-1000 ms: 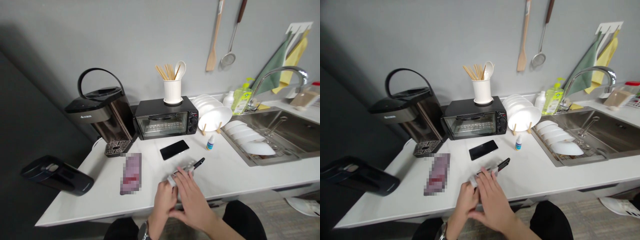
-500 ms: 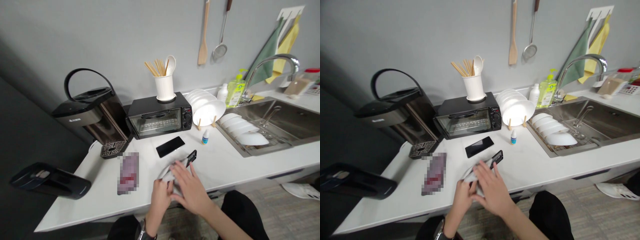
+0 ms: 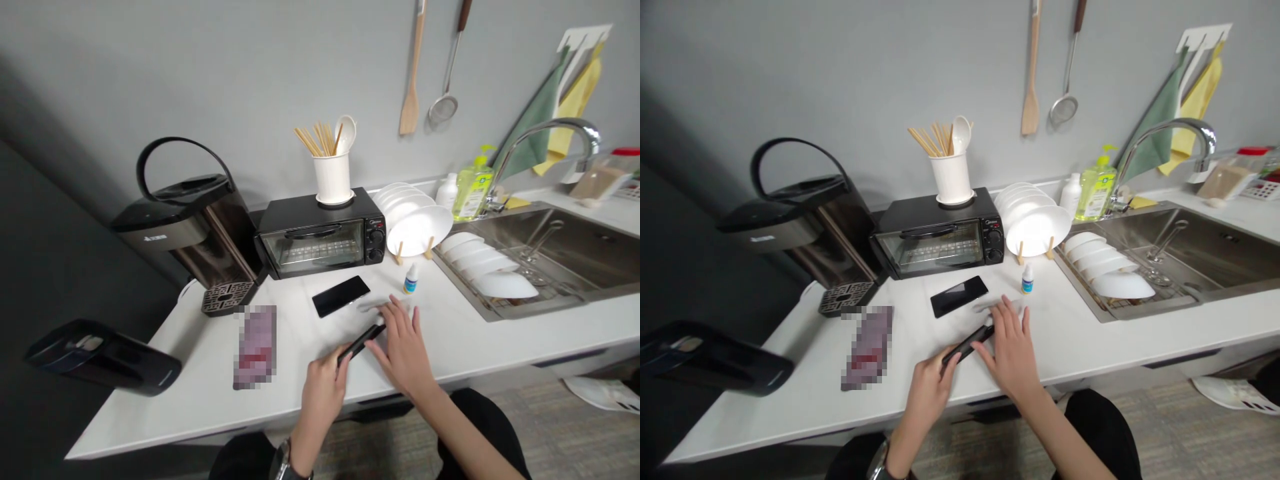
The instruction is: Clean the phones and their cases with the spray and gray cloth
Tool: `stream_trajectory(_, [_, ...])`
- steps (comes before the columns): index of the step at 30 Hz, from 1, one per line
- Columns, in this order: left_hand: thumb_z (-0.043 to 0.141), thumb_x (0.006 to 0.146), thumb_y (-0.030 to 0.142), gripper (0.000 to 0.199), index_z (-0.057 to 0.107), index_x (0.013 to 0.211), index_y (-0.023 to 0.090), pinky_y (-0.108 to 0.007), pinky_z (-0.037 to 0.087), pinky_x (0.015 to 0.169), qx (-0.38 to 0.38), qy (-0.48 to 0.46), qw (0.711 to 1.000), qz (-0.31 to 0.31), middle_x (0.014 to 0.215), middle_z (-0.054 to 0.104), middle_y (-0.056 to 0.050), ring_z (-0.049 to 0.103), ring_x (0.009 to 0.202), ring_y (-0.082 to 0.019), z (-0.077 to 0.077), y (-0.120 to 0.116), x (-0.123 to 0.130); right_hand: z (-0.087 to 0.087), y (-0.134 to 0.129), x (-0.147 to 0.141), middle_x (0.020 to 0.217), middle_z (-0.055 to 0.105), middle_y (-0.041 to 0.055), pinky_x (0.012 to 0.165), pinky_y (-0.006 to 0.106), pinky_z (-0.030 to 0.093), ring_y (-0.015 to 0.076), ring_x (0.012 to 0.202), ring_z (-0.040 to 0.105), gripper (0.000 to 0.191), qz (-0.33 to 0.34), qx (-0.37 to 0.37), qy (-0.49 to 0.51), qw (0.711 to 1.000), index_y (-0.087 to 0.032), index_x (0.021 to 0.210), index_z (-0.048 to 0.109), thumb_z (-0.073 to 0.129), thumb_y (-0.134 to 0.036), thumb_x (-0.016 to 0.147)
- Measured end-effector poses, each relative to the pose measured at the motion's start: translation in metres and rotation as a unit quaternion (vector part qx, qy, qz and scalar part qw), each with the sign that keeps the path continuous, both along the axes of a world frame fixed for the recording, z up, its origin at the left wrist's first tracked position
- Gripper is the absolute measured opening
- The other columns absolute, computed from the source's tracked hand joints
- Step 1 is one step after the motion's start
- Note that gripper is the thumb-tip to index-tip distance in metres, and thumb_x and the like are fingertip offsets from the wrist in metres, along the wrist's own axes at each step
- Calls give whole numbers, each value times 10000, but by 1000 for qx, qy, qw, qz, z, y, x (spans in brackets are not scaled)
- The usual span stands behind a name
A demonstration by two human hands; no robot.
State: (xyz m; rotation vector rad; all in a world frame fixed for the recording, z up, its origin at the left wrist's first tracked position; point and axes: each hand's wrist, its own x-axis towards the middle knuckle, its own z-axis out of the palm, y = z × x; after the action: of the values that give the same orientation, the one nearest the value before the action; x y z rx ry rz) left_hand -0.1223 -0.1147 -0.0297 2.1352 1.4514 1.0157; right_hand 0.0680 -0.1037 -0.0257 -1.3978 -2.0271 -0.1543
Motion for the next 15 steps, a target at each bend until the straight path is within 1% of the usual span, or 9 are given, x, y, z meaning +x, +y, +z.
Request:
stream_trajectory(1, [476,1049,208,267,714,1164,245,-269,597,780,1,5,1000,-2,1072,823,-57,803,894,-214,0,0,0,0,-2,-2,1512,528,245,1229,688,223,408,1552,294,637,12,0,-3,1000,-73,1455,480,512,-541,1024])
stream_trajectory(3, [484,1003,146,267,738,1048,214,-278,599,720,11,26,1000,8,955,826,-68,797,787,-222,-2,1,0,0,-10,-9,1552,497,229,1241,646,249,392,1574,245,712,97,-6,-33,995,-66,1487,453,532,-582,1002])
stream_trajectory(5, [485,961,102,274,741,935,194,-287,594,673,14,45,999,22,828,809,-72,777,697,-228,-4,1,0,2,-15,-12,1575,489,192,1259,612,245,354,1571,269,745,175,-11,-68,982,-94,1551,391,525,-585,1007])
stream_trajectory(6, [483,963,101,277,743,938,192,-290,595,679,11,44,999,25,823,807,-74,778,704,-229,-5,1,0,3,-13,-11,1569,500,184,1263,612,236,342,1559,303,735,179,-10,-73,981,-108,1568,370,515,-573,1018])
stream_trajectory(7, [479,983,116,278,746,987,195,-292,598,706,5,35,999,24,866,815,-76,786,745,-230,-4,0,0,4,-10,-9,1551,518,187,1261,628,227,341,1541,340,710,158,-6,-67,985,-116,1568,369,503,-559,1030])
stream_trajectory(9, [479,1030,173,275,728,1140,217,-294,600,782,-7,9,1000,12,1022,824,-74,799,874,-228,-3,-1,0,5,-2,-3,1503,549,220,1241,667,230,370,1522,367,667,68,1,-30,997,-97,1528,410,492,-545,1040])
stream_trajectory(11, [481,1040,195,281,710,1200,229,-299,598,816,-13,-8,1000,7,1095,818,-74,798,925,-227,-3,-1,0,4,0,-2,1510,531,245,1230,676,245,396,1546,314,682,38,1,-13,999,-66,1505,429,499,-553,1033])
stream_trajectory(13, [475,1006,148,286,736,1107,207,-308,603,777,-10,3,1000,19,1004,824,-82,796,849,-232,-4,0,0,3,-6,-5,1584,463,234,1244,639,254,388,1579,237,758,112,-8,-48,993,-53,1555,379,506,-575,1020])
stream_trajectory(15, [463,967,113,297,750,967,190,-317,602,713,0,29,999,32,862,812,-87,782,744,-240,-6,1,-1,1,-11,-7,1647,403,187,1265,593,244,351,1591,220,827,200,-15,-101,974,-80,1628,278,496,-596,1021])
